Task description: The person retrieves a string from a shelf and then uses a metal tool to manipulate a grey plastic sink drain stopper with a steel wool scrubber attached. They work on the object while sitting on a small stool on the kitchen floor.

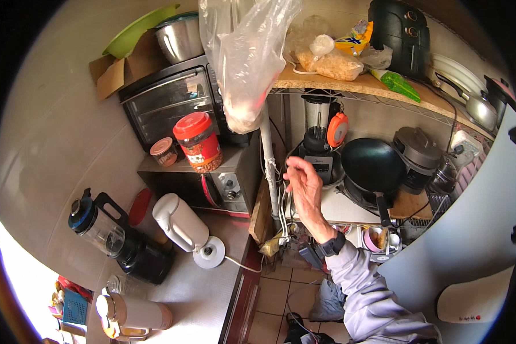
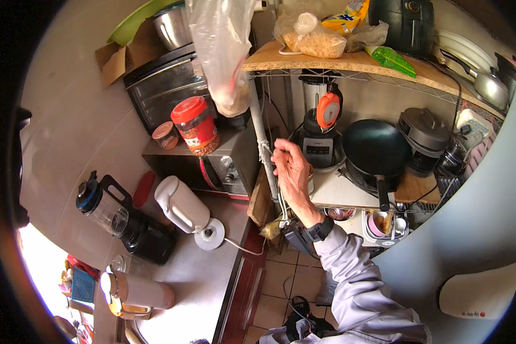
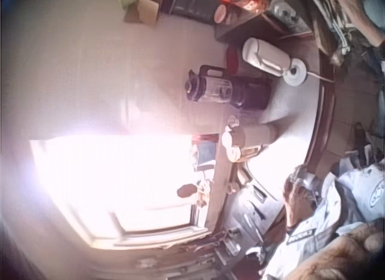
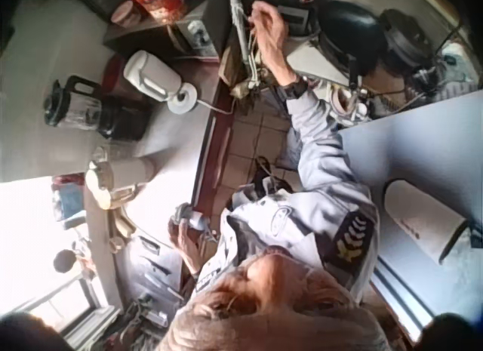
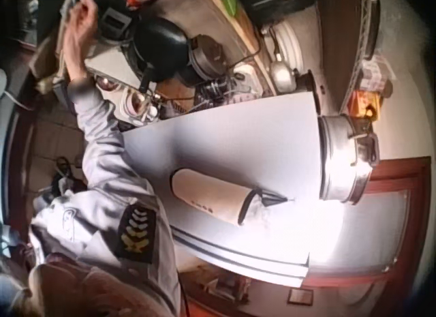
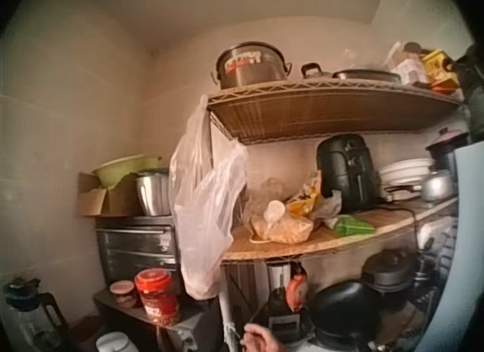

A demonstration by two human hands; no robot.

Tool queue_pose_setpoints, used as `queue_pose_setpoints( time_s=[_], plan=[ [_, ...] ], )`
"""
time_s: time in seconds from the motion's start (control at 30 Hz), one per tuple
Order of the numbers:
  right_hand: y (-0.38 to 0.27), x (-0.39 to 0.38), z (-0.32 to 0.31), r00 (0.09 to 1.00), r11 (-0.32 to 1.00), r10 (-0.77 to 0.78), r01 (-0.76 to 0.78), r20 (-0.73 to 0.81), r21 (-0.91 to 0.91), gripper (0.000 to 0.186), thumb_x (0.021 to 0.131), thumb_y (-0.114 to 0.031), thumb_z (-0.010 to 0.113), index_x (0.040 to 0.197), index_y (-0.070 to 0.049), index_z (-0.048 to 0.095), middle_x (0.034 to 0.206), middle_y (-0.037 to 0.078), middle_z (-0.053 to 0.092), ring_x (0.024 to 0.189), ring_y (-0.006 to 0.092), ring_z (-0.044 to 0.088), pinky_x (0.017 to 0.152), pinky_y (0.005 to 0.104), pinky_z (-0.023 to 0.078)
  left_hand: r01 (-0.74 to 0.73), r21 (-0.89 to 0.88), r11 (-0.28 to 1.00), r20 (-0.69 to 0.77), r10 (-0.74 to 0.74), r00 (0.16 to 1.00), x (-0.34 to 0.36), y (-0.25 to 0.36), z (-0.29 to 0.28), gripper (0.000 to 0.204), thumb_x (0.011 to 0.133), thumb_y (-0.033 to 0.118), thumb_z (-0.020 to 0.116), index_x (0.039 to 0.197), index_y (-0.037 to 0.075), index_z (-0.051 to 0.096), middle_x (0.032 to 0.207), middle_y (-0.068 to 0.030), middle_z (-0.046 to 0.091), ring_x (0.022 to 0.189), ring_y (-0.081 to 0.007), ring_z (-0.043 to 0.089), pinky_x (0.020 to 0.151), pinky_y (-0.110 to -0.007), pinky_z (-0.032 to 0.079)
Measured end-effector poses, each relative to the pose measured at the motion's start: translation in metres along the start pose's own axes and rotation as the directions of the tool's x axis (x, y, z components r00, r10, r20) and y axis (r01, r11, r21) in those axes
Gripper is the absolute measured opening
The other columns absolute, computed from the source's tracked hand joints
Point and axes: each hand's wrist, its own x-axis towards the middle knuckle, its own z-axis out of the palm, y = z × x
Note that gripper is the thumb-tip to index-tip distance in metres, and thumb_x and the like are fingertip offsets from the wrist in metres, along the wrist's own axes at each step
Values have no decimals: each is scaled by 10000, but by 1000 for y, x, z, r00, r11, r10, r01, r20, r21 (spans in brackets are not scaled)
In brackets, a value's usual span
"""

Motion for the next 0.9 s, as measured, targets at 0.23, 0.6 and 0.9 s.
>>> queue_pose_setpoints(
  time_s=[0.23,0.6,0.9],
  plan=[
    [-33,84,21,989,989,-143,142,47,28,518,986,-287,639,1390,9,508,1277,134,627,952,139,628,672,248,509,4,33,999,-6,-4,1000,22,14,41,367,912,73,633,1265,-22,604,1227,-136,668,1112,-232,629,908,-337,532],
    [-36,134,28,990,990,-85,72,108,124,209,960,-124,659,1114,15,634,945,52,686,716,71,562,542,208,450,8,58,998,15,-9,1000,37,22,57,372,911,77,637,1268,-20,603,1228,-136,668,1112,-233,630,896,-342,540],
    [-16,136,24,959,940,-261,278,108,-196,220,974,-198,665,1124,-39,645,896,7,711,709,56,554,563,216,446,18,50,999,15,-18,1000,44,21,55,376,909,81,640,1270,-18,602,1228,-136,668,1111,-234,631,887,-346,546]
  ],
)
